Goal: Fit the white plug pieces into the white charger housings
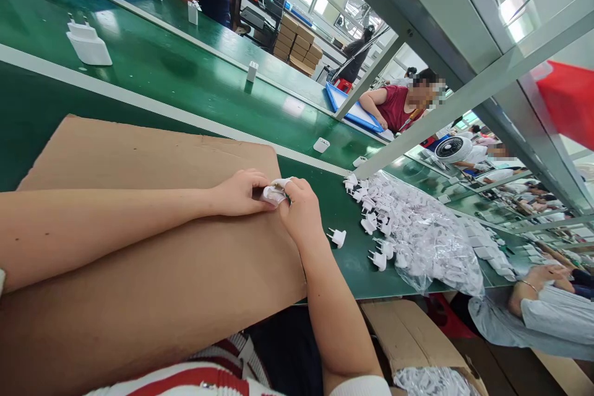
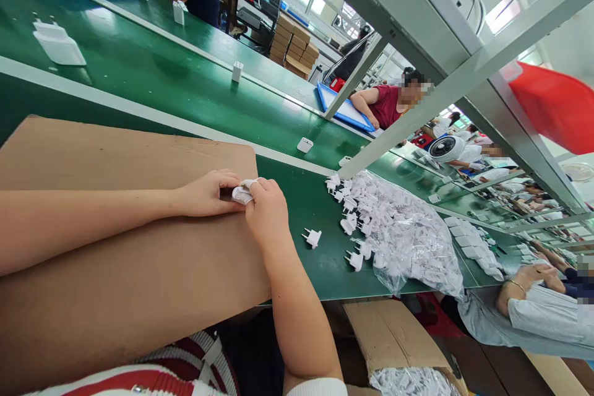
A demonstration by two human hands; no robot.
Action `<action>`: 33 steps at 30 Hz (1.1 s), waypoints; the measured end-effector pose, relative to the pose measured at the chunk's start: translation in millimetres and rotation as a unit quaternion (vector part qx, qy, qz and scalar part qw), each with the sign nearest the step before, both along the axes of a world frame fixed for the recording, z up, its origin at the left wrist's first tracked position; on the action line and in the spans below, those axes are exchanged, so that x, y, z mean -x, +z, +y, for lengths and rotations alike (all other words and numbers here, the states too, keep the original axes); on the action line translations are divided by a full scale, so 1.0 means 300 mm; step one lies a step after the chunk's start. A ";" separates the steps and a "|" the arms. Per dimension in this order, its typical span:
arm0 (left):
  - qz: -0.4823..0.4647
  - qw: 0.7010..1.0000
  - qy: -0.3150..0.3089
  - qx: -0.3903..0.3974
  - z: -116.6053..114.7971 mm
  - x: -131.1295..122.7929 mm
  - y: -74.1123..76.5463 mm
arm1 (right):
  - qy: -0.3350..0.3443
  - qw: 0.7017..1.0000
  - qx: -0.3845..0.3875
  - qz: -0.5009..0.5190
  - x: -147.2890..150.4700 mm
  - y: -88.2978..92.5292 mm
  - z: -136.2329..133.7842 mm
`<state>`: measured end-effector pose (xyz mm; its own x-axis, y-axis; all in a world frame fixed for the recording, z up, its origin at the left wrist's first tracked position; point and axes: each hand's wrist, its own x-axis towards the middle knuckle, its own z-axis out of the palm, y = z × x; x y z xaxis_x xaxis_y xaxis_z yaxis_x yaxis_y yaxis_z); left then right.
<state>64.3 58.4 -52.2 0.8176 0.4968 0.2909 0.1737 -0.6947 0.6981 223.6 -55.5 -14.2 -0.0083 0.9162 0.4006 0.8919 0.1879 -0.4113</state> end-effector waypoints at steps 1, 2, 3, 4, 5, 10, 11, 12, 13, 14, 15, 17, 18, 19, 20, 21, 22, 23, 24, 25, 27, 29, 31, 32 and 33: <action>0.000 1.000 -0.001 0.003 0.000 0.000 0.002 | -0.006 1.000 0.011 -0.006 0.003 0.006 0.004; -0.001 1.000 -0.002 0.006 -0.001 -0.001 0.005 | -0.013 1.000 0.021 -0.009 0.005 0.010 0.009; -0.002 1.000 -0.003 0.009 -0.001 -0.001 0.007 | -0.021 0.999 0.029 -0.011 0.007 0.014 0.013; -0.002 1.000 -0.003 0.011 -0.002 -0.001 0.010 | -0.027 0.999 0.033 -0.013 0.009 0.017 0.017; -0.001 1.000 -0.001 0.013 -0.002 -0.002 0.013 | -0.031 0.999 0.035 -0.017 0.010 0.019 0.020; 0.008 1.000 0.004 0.008 -0.009 -0.002 0.021 | 0.000 0.999 0.018 -0.043 0.003 0.037 0.029; 0.009 1.000 0.006 0.006 -0.010 -0.002 0.021 | 0.010 0.999 0.018 -0.045 -0.001 0.042 0.031; 0.010 1.000 0.008 0.007 -0.010 -0.002 0.021 | 0.016 0.998 0.020 -0.049 -0.003 0.047 0.034; 0.011 1.000 0.010 0.009 -0.010 -0.002 0.020 | 0.018 0.998 0.024 -0.052 -0.006 0.051 0.037; 0.010 1.000 0.011 0.013 -0.009 -0.003 0.019 | 0.015 0.998 0.025 -0.052 -0.007 0.053 0.039; 0.009 1.000 0.013 0.016 -0.007 -0.003 0.017 | 0.007 0.999 0.024 -0.047 -0.007 0.052 0.040; 0.008 1.000 0.020 0.017 -0.001 -0.004 0.013 | -0.015 1.000 0.013 -0.019 -0.004 0.041 0.037; 0.009 1.000 0.024 0.014 0.000 -0.005 0.012 | -0.026 1.000 0.005 -0.002 -0.002 0.031 0.034; 0.010 1.000 0.027 0.013 0.001 -0.005 0.011 | -0.037 0.999 -0.003 0.014 0.000 0.019 0.031; 0.013 0.999 0.031 0.013 -0.001 -0.006 0.011 | -0.048 0.998 -0.010 0.028 0.003 0.006 0.027; 0.016 0.999 0.036 0.016 -0.004 -0.007 0.011 | -0.059 0.997 -0.015 0.042 0.004 -0.008 0.025; 0.017 0.999 0.041 0.021 -0.010 -0.008 0.011 | -0.070 0.996 -0.018 0.059 0.004 -0.020 0.025; 0.016 0.998 0.046 0.031 -0.016 -0.008 0.011 | -0.080 0.993 -0.017 0.080 0.002 -0.030 0.026; 0.013 0.998 0.049 0.046 -0.021 -0.010 0.011 | -0.085 0.991 -0.011 0.106 -0.003 -0.037 0.028; 0.011 0.996 0.049 0.068 -0.023 -0.011 0.011 | -0.086 0.987 -0.003 0.134 -0.013 -0.039 0.030; 0.005 0.992 0.049 0.117 -0.008 -0.018 0.012 | -0.086 0.981 0.003 0.174 -0.042 -0.036 0.026; 0.005 0.988 0.081 0.133 0.040 -0.028 0.021 | -0.100 0.982 -0.007 0.161 -0.081 -0.030 0.009; 0.014 0.982 0.154 0.104 0.122 -0.035 0.043 | -0.126 0.987 0.002 0.101 -0.121 -0.034 -0.017; 0.023 0.976 0.199 0.083 0.172 -0.034 0.058 | -0.137 0.988 0.029 0.072 -0.139 -0.042 -0.028; 0.032 0.968 0.239 0.066 0.227 -0.027 0.075 | -0.141 0.986 0.067 0.056 -0.154 -0.055 -0.036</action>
<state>72.4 126.5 -29.6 0.5002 0.8520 0.1544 0.4992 -0.4294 0.7526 269.9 -66.3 -30.6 0.2911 0.9206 0.2602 0.8487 -0.1230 -0.5144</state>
